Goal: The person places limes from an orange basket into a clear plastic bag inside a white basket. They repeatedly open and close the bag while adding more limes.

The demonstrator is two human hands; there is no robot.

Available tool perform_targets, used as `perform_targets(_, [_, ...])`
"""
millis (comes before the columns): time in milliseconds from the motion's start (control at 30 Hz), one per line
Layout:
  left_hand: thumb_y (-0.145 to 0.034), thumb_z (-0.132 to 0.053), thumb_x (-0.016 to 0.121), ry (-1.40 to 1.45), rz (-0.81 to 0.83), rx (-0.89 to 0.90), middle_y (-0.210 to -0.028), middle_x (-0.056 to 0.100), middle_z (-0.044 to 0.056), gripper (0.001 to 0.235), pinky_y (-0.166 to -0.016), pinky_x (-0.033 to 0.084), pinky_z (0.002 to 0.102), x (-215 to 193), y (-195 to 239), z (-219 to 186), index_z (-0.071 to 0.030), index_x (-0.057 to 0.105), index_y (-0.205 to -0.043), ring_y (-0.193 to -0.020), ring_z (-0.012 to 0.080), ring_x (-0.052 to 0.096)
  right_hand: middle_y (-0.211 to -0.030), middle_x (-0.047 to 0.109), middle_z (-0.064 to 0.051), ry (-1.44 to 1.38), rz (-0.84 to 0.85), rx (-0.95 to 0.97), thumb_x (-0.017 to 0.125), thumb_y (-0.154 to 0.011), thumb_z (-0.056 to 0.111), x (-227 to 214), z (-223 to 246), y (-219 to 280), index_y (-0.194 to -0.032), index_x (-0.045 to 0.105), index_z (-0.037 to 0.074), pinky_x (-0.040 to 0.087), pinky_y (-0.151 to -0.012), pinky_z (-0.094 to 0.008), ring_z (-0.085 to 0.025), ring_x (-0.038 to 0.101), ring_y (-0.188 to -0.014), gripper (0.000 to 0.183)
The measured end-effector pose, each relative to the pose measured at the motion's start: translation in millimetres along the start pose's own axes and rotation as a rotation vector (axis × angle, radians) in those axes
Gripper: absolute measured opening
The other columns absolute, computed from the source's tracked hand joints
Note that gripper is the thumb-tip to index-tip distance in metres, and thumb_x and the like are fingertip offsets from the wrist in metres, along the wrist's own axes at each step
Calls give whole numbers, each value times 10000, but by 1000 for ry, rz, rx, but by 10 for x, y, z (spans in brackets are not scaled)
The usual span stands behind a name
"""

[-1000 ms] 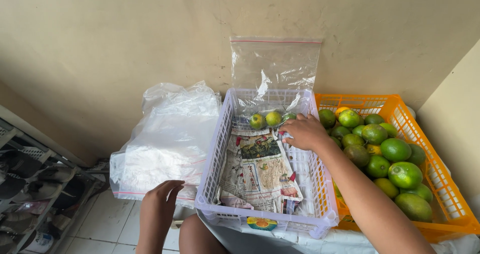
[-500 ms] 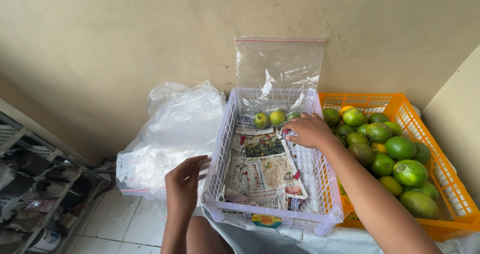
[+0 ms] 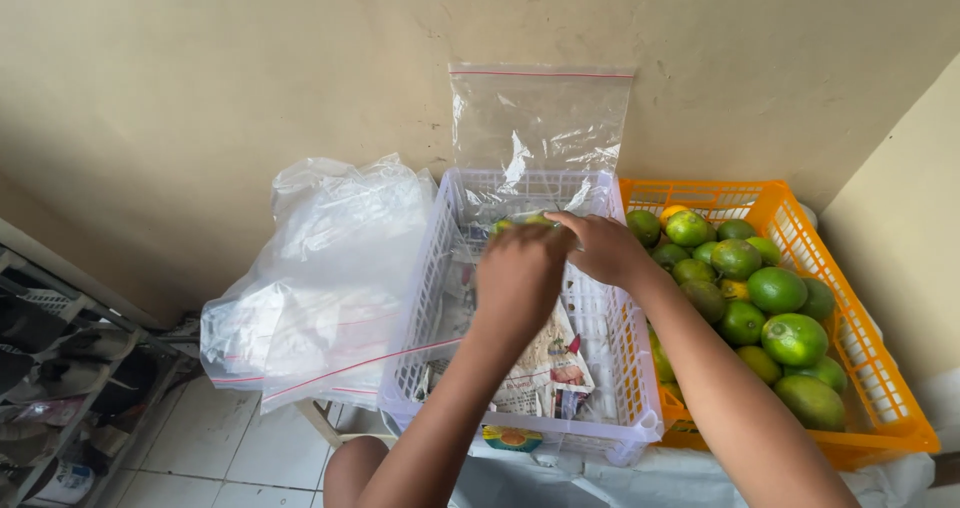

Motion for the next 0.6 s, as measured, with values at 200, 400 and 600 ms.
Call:
perform_targets(200, [-893,-586,740,-97,699,-734,-1563,408,326,968,-1042,381,772,-725,484,544,-36,357,-1591,-1408,610,375,-1226,740,-12,-54,6,-26,517,-1026,341,-82,107,67,-1463,525,203,371,-1126,-536,-293,595,-1277,458])
perform_targets(400, [-914,-263,739,10,744,-621,-1589,340,334,883,-971,527,677,-740,928,589,-68,263,-1631,-1361,578,456,-1227,751,-4,8,48,-19,516,-1016,350,-83,155,79,-1444,567,204,360,-1143,-537,-293,594,-1289,455])
perform_targets(600, [-957,89,429,104,375,-724,-1128,725,294,496,-788,656,516,-973,926,962,-16,595,-1412,-963,422,757,-1205,758,-16,-36,19,-18,527,-1020,326,-108,157,97,-1409,604,189,371,-1134,-529,-296,604,-1273,420])
Point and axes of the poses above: each hand's wrist, its own y-axis away from the middle knuckle, its own x-axis out of the palm, z = x × y, the point moved 7 cm from there along -y, towards the middle knuckle
